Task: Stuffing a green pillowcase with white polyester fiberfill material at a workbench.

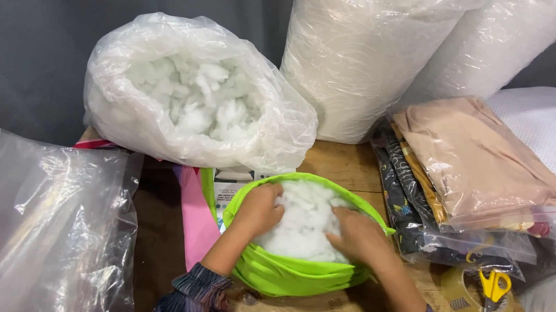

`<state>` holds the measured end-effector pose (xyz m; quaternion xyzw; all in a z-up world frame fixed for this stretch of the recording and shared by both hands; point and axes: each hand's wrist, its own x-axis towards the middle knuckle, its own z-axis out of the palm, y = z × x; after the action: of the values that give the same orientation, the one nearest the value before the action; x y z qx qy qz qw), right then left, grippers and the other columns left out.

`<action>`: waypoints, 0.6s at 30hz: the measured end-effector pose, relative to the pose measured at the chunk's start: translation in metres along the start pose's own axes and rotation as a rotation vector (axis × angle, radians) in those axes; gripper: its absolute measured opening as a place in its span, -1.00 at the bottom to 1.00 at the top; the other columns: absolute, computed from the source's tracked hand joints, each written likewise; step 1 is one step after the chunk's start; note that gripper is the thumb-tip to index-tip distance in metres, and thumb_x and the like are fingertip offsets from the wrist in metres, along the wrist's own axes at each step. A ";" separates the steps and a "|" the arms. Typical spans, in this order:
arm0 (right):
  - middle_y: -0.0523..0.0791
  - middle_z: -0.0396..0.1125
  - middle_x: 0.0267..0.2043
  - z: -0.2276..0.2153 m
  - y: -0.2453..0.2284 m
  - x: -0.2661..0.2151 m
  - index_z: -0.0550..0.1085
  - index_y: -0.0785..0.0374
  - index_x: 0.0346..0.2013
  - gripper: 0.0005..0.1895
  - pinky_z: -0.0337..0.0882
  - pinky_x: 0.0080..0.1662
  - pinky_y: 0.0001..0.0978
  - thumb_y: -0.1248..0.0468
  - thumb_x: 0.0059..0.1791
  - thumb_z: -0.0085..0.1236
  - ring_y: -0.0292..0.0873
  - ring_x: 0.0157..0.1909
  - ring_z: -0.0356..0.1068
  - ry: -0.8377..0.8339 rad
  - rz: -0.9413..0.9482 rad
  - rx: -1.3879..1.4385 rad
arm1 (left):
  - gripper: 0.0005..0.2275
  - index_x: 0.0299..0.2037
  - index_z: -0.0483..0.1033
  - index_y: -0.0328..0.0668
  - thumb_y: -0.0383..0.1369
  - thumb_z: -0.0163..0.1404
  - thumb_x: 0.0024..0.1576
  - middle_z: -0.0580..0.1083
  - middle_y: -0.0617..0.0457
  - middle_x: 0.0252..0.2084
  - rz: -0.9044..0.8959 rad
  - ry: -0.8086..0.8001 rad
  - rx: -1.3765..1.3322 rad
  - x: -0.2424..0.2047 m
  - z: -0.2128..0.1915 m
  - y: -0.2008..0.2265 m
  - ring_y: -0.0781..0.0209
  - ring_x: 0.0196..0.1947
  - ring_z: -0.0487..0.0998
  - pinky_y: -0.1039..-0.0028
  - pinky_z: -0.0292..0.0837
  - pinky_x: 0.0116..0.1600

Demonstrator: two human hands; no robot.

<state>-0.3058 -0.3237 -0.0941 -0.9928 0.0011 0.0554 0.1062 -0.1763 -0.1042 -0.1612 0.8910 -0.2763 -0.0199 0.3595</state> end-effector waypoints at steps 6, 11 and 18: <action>0.13 0.51 0.07 -0.079 -0.041 -0.027 0.51 0.14 0.17 -0.51 0.50 0.09 0.05 0.08 -0.03 0.21 0.24 0.10 0.50 0.197 0.036 0.336 | -0.78 -0.13 0.58 -0.16 -0.48 0.10 0.00 0.54 -0.17 -0.09 0.143 0.076 -0.487 -0.036 -0.044 0.055 -0.18 0.05 0.55 0.12 0.41 0.18; 0.03 0.56 0.02 -0.077 -0.056 -0.012 0.60 0.15 0.04 -0.65 0.56 0.07 -0.11 0.22 -0.04 0.27 0.13 0.09 0.54 0.352 -0.212 0.516 | -0.63 0.08 0.49 -0.09 -0.50 0.10 0.03 0.45 -0.09 0.04 0.133 0.041 -0.754 -0.044 -0.039 0.055 0.05 0.15 0.44 0.23 0.31 0.30; -0.15 0.47 0.14 -0.031 -0.045 0.013 0.52 0.11 0.08 -0.65 0.49 -0.02 -0.41 0.23 -0.02 0.21 -0.23 0.16 0.45 0.379 -0.487 0.743 | -0.47 0.18 0.13 0.07 -0.59 -0.02 0.03 0.32 -0.14 0.11 0.205 -0.037 -1.002 -0.054 -0.042 0.060 0.23 0.08 0.37 0.48 0.34 0.03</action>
<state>-0.2887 -0.2860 -0.0556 -0.8517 -0.1924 -0.1572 0.4614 -0.2407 -0.0858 -0.0994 0.5770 -0.3251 -0.1306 0.7378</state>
